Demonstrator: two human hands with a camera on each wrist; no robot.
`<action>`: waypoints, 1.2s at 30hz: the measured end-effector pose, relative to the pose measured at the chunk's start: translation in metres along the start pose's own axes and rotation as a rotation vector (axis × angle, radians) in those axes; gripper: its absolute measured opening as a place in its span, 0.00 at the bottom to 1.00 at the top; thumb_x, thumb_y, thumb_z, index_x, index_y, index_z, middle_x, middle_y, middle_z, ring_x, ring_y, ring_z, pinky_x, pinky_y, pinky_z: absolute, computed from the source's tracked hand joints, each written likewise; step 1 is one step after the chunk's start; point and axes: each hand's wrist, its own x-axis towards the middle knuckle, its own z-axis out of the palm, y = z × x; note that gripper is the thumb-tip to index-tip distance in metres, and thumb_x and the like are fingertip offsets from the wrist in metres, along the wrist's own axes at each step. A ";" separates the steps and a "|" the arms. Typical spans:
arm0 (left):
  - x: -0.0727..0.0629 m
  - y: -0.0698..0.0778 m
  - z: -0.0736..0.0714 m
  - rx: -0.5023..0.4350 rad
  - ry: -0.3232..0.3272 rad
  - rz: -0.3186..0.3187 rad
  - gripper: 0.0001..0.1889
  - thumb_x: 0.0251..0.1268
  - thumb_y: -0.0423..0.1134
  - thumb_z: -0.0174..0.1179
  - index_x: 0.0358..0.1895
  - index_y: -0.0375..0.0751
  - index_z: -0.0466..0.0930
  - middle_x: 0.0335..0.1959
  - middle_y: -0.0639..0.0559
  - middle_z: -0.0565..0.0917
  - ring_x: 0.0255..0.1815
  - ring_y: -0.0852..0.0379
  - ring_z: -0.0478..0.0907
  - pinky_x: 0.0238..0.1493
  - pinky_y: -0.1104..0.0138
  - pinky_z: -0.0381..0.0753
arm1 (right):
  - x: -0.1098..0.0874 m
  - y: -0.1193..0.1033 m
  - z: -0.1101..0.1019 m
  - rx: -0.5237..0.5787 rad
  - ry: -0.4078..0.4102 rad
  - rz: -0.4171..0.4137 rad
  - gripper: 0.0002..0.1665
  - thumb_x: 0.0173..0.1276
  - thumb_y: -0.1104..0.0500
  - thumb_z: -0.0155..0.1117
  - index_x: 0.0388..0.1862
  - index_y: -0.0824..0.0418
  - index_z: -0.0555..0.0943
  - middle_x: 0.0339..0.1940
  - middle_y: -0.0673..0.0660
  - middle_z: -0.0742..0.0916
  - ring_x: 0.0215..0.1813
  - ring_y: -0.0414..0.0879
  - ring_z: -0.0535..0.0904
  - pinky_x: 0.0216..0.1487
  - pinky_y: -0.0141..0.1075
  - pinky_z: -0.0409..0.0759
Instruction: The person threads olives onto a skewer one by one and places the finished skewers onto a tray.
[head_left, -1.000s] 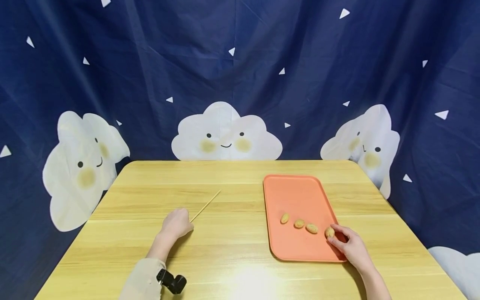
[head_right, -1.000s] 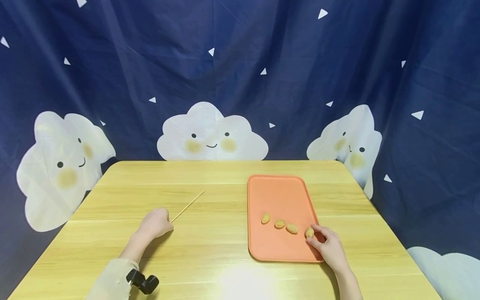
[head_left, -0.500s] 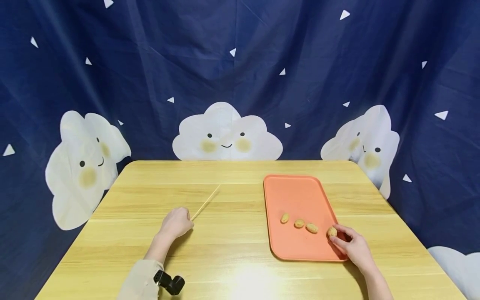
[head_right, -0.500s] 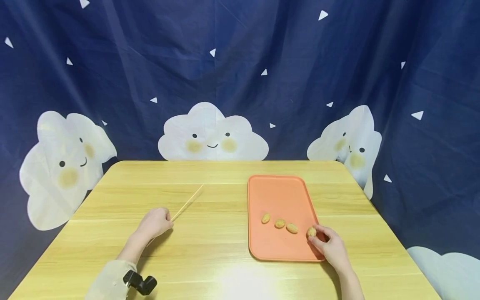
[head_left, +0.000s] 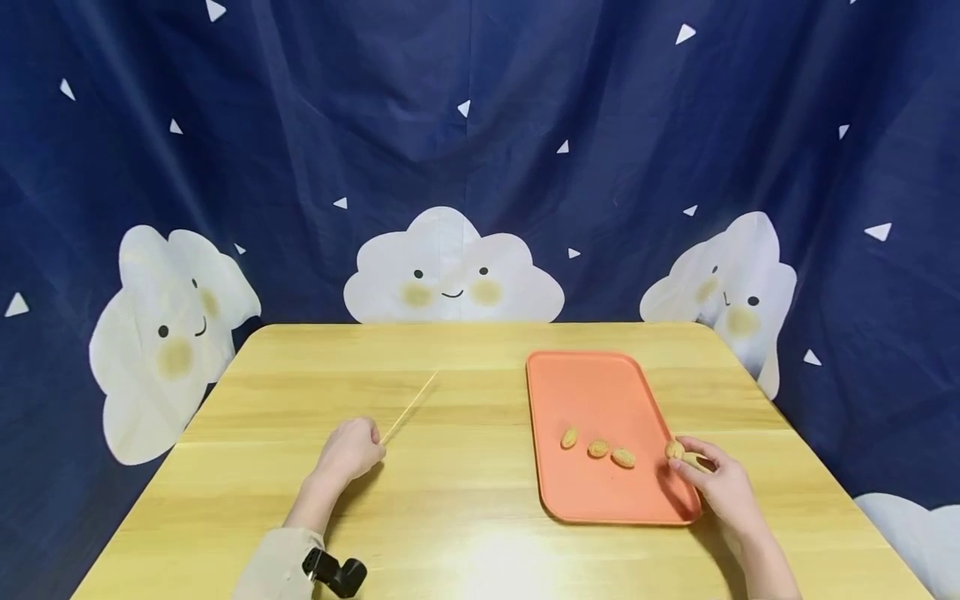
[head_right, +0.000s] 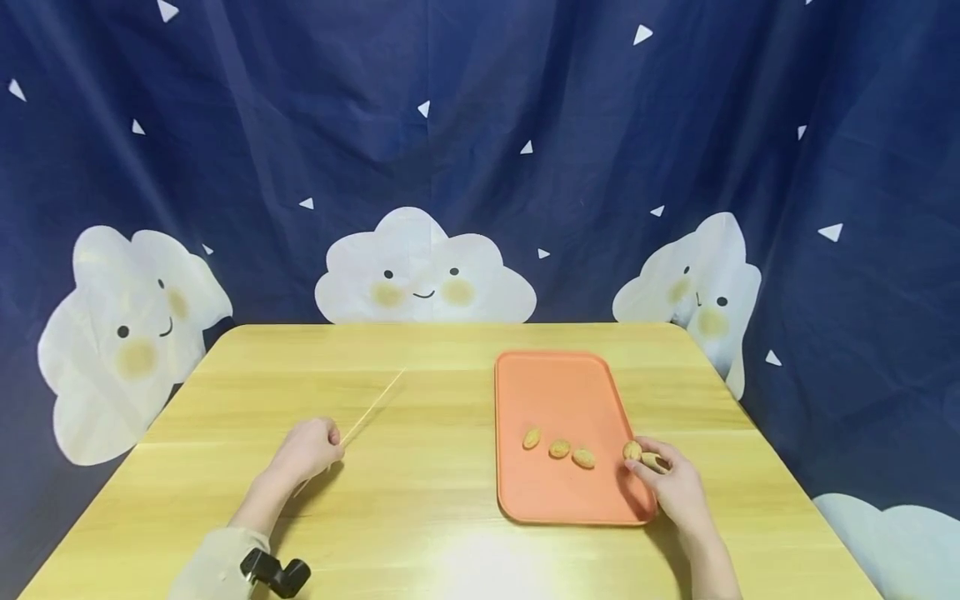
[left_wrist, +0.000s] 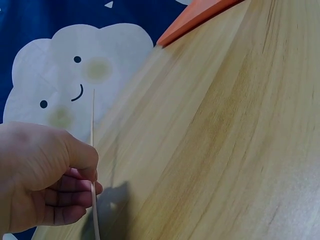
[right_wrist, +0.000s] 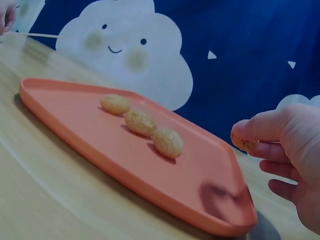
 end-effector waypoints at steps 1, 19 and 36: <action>-0.001 0.000 0.000 -0.005 0.000 0.002 0.07 0.49 0.31 0.60 0.23 0.41 0.70 0.19 0.51 0.71 0.21 0.56 0.68 0.22 0.66 0.66 | 0.000 -0.001 0.000 -0.006 0.000 -0.009 0.30 0.59 0.56 0.68 0.56 0.72 0.73 0.42 0.32 0.76 0.46 0.33 0.69 0.42 0.20 0.69; 0.000 -0.004 0.004 -0.094 0.085 0.113 0.14 0.48 0.28 0.57 0.40 0.35 0.83 0.28 0.52 0.81 0.25 0.58 0.72 0.35 0.61 0.73 | 0.005 -0.005 0.014 0.330 -0.060 0.021 0.23 0.58 0.70 0.65 0.53 0.73 0.74 0.31 0.48 0.85 0.34 0.35 0.81 0.35 0.30 0.80; -0.006 0.014 0.002 -0.173 0.120 0.221 0.09 0.52 0.31 0.58 0.36 0.38 0.85 0.25 0.57 0.79 0.26 0.60 0.70 0.32 0.65 0.71 | 0.004 -0.008 0.036 0.592 -0.176 -0.083 0.19 0.60 0.77 0.55 0.51 0.66 0.73 0.36 0.54 0.83 0.34 0.42 0.82 0.37 0.31 0.80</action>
